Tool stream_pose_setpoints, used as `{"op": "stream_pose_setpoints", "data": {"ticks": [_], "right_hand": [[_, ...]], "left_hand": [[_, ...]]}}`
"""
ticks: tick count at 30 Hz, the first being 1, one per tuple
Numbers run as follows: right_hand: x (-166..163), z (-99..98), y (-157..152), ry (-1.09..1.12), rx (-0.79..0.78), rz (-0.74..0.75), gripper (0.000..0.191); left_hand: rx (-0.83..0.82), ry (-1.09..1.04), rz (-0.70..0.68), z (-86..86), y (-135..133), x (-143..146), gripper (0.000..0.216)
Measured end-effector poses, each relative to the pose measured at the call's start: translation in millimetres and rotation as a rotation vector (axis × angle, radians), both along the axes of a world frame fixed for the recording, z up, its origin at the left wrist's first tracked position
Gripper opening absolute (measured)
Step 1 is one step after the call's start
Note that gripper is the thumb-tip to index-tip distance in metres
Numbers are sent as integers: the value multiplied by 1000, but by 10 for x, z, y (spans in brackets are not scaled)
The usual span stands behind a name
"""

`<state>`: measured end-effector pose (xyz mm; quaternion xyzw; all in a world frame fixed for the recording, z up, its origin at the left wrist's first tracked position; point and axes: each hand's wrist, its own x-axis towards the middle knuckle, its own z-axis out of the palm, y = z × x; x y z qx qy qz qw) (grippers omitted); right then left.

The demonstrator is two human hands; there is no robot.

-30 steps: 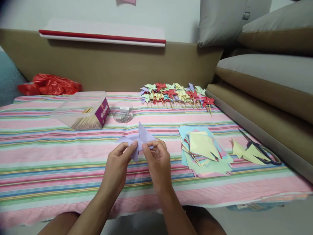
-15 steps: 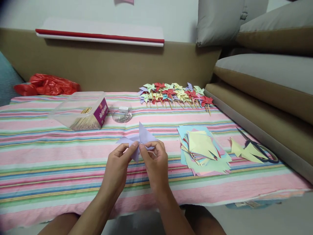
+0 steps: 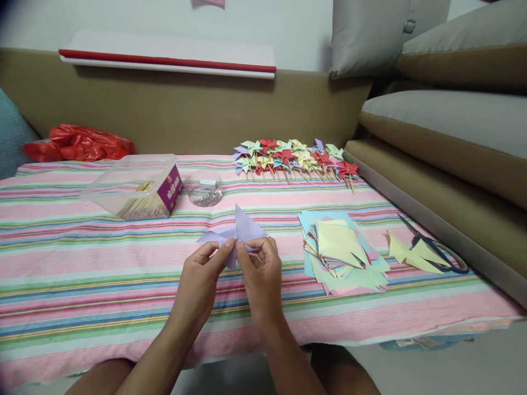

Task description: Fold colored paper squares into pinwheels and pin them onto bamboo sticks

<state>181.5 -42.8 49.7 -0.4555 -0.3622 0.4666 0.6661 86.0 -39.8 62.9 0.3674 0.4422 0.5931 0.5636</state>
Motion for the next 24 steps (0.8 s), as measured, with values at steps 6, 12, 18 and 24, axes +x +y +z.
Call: {"op": "stream_pose_setpoints", "data": {"ticks": [6,12,18,24], "right_hand": [[19,-9,4,-17,15,-5,26],[16,-5,1,-54,41,-11,24],[-5,6,-23,-97,73,-17,21],[20,-13,-37,-352,165,-44,12]], "left_hand": [[18,-6,-25,-11,6,-4,25],[38,40,-14,2,-15,-16,27],[49,48,2,-2,-15,-14,22],[25,-79,9,42,2,-20,19]]}}
